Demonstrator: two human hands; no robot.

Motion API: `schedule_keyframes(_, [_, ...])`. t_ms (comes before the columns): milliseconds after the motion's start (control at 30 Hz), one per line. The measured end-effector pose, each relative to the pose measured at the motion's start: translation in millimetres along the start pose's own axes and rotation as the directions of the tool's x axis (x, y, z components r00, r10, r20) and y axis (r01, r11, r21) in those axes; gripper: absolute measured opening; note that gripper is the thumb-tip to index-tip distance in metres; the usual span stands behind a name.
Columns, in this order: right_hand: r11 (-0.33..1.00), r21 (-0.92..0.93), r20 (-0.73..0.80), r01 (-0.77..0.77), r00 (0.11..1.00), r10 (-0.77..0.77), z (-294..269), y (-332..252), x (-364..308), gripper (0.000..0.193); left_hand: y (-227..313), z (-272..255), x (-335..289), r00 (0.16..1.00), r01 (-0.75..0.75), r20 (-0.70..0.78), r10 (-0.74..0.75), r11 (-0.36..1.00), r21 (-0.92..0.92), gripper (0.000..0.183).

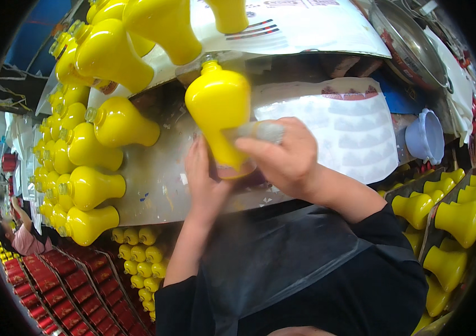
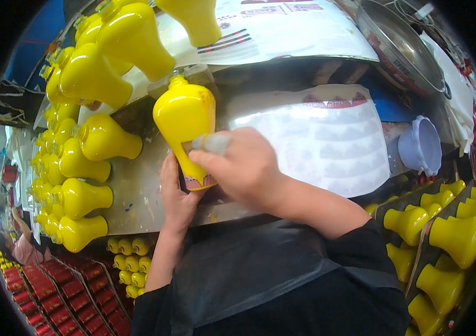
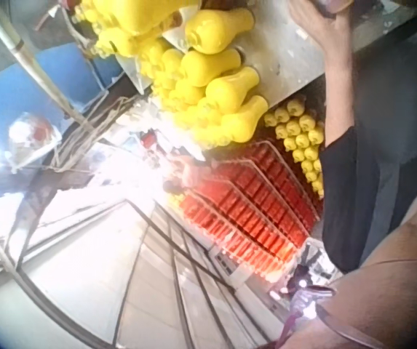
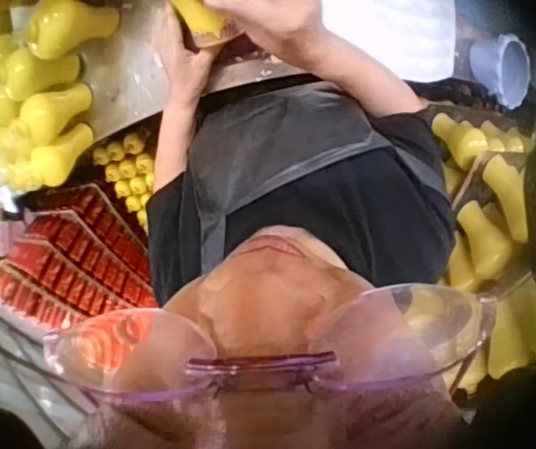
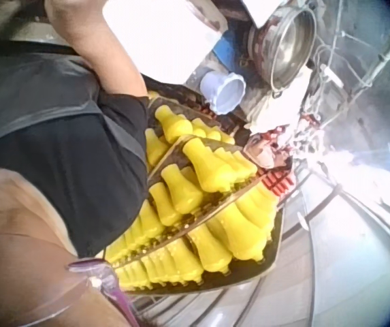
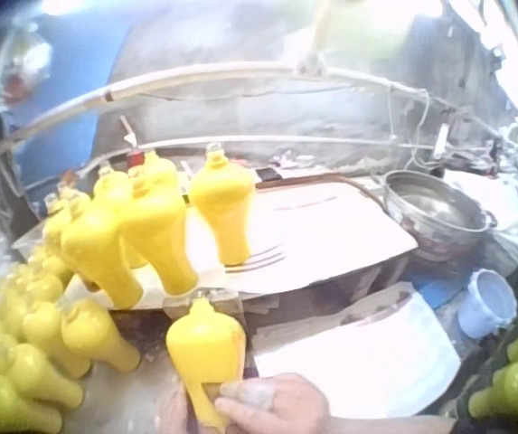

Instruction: The person applies decorative stickers to yellow ceramic bottles. They pick up a bottle, place a sticker on its body, smooth it down, and then place a small seal on the bottle's neck before setting it aside.

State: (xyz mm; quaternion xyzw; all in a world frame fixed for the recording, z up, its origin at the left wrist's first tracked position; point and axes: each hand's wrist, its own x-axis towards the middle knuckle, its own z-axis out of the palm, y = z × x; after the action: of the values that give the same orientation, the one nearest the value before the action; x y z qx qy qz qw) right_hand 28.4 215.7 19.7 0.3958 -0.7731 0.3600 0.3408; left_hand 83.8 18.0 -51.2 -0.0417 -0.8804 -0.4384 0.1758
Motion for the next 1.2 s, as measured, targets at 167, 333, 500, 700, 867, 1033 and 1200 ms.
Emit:
schedule_keyframes(167, [0.983,0.143,0.153,-0.116,0.984,0.094,-11.5,0.0,-8.3,0.023,-3.8,-3.9,3.4,0.987,0.093,0.142,-0.080,0.992,-0.084,0.071])
schedule_keyframes(333, [0.363,0.478,0.353,-0.800,0.554,0.754,-43.9,26.6,-27.8,0.019,6.3,-2.9,-3.0,0.997,0.040,-0.062,-0.055,0.975,-0.220,0.084])
schedule_keyframes(500, [0.129,0.336,0.452,-0.933,0.280,0.847,-93.0,67.9,-63.9,0.022,4.0,-2.3,1.4,0.995,0.048,0.096,-0.033,0.986,-0.159,0.096])
schedule_keyframes(700, [0.163,-0.585,-0.497,-0.795,0.510,0.702,-221.2,111.2,-90.5,0.028,4.1,-6.4,1.3,0.993,0.056,0.113,-0.044,0.994,-0.099,0.097])
schedule_keyframes(867, [-0.262,-0.758,-0.514,-0.597,0.300,0.804,-307.1,152.9,-107.9,0.052,3.9,-2.7,3.0,0.993,0.056,0.105,-0.044,0.992,-0.111,0.099])
schedule_keyframes(1033, [-0.223,-0.795,-0.421,-0.564,0.248,0.873,-331.4,183.4,-119.8,0.068,4.5,-4.1,2.1,0.994,0.043,0.101,-0.035,0.996,-0.084,0.100])
schedule_keyframes(1200, [-0.225,-0.775,-0.503,-0.590,0.363,0.784,-316.6,169.9,-91.9,0.052,6.3,-4.8,1.7,0.994,0.040,0.101,-0.032,0.997,-0.071,0.102])
